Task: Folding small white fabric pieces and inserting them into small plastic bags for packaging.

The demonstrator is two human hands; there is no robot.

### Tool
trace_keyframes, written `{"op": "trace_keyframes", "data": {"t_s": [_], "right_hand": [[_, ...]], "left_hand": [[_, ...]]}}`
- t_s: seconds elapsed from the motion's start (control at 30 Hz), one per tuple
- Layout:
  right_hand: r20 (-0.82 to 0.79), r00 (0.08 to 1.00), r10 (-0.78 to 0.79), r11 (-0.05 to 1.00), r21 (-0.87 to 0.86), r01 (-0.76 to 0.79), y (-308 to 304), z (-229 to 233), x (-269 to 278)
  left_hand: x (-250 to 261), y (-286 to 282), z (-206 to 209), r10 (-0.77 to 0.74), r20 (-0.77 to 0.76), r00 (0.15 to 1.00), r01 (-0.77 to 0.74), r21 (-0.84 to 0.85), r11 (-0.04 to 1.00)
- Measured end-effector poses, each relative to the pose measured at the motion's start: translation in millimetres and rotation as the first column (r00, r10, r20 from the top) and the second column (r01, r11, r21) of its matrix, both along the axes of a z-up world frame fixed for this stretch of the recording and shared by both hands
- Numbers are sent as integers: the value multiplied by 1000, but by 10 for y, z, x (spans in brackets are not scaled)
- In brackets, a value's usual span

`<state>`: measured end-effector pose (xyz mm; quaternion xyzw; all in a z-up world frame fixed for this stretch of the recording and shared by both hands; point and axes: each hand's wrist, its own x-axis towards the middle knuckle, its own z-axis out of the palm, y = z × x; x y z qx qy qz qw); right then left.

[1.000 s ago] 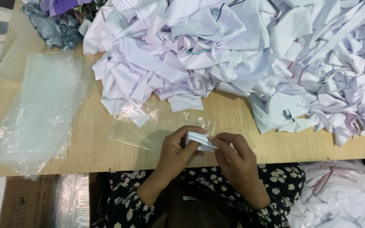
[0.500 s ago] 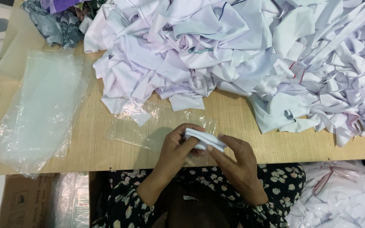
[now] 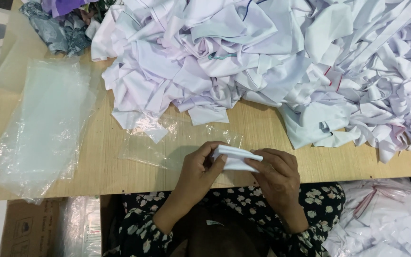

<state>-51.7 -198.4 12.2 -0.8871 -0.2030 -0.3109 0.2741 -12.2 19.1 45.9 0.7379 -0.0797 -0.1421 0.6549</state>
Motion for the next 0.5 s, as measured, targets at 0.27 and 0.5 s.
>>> {"op": "trace_keyframes", "data": {"t_s": [0.27, 0.5], "right_hand": [[-189, 943, -275, 960, -103, 260, -465, -137, -80], [-310, 912, -268, 949, 79, 306, -511, -97, -186]], "left_hand": [[81, 148, -336, -351, 602, 717, -41, 540, 841], [68, 25, -327, -206, 653, 729, -151, 447, 882]]}}
